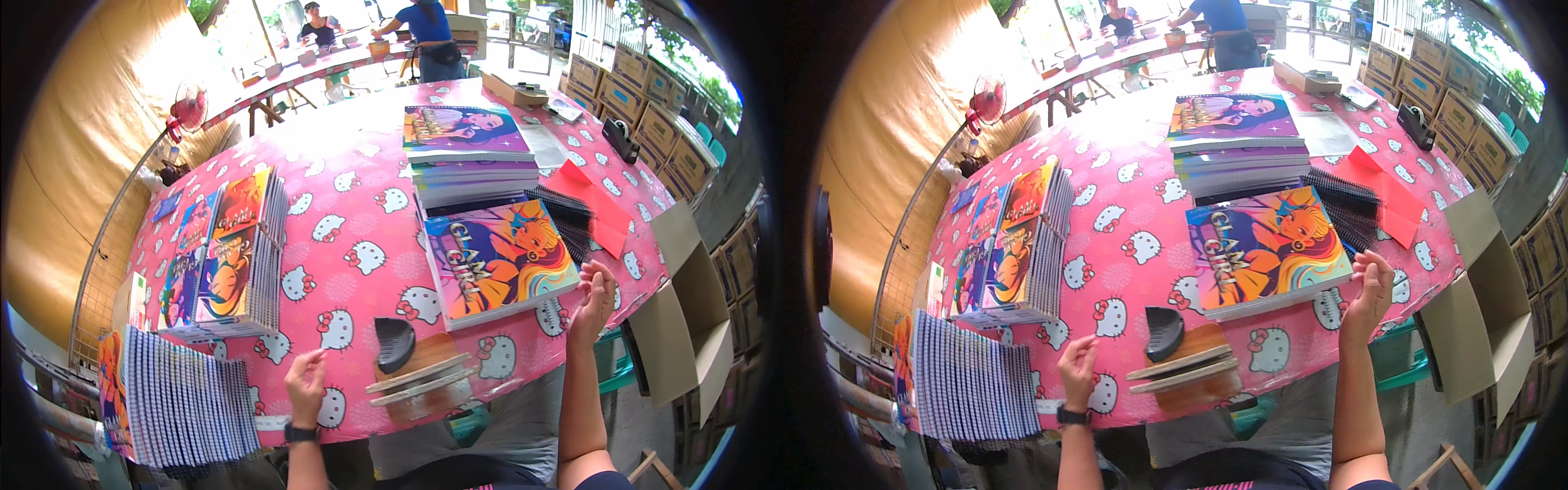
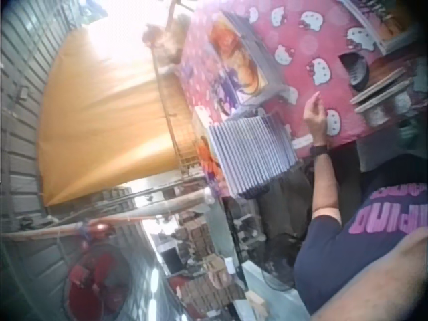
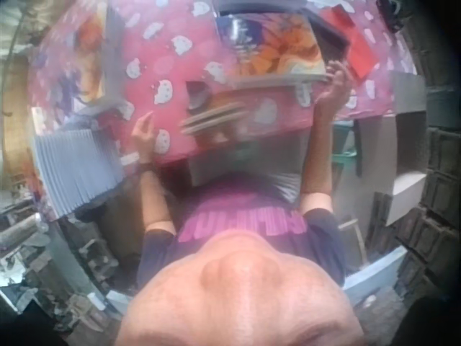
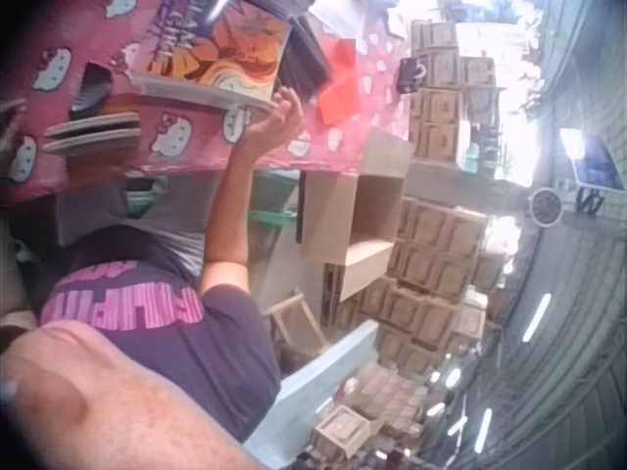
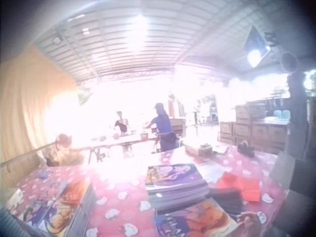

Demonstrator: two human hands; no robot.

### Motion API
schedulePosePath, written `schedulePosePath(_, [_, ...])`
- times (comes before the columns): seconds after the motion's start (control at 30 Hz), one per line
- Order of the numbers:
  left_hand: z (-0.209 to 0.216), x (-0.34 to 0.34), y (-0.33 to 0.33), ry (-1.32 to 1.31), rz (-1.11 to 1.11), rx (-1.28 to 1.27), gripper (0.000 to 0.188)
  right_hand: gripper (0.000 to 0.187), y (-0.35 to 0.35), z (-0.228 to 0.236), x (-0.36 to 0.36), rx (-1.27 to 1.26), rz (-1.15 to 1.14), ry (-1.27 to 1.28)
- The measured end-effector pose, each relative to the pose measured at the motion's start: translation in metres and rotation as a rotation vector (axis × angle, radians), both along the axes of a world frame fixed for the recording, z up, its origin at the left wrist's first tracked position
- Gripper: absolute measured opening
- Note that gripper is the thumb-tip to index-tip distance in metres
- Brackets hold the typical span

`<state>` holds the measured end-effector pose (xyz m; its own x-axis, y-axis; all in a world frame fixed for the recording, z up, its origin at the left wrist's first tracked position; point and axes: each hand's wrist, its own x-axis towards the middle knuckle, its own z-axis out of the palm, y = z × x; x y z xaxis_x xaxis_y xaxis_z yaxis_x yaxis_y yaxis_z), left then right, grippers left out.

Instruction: The person threads a black spiral spine through the holes on the edge of a notebook by hand and stacks the finished notebook on top of others on a table.

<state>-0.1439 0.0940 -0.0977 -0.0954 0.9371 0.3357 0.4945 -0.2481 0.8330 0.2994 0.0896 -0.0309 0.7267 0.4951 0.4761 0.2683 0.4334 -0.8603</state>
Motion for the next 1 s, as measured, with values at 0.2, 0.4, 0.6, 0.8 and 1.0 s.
schedulePosePath(0.2, [-0.019,0.041,0.1,-0.291,-0.076,0.033,0.014,0.018,-0.021,-0.089,-0.006,-0.076,-0.072,0.047])
schedulePosePath(0.4, [-0.021,0.031,0.097,-0.465,-0.385,-0.224,0.016,0.019,-0.033,-0.109,-0.023,-0.314,-0.196,-0.119])
schedulePosePath(0.6, [-0.008,0.048,0.086,-0.418,-0.463,-0.205,0.016,0.02,-0.037,-0.114,-0.013,-0.343,-0.32,-0.188])
schedulePosePath(0.8, [-0.002,0.053,0.083,-0.438,-0.425,-0.166,0.024,0.02,-0.034,-0.115,-0.013,-0.372,-0.372,-0.253])
schedulePosePath(1.0, [-0.016,0.055,0.09,-0.437,-0.364,-0.129,0.026,0.019,-0.028,-0.128,-0.004,-0.376,-0.36,-0.333])
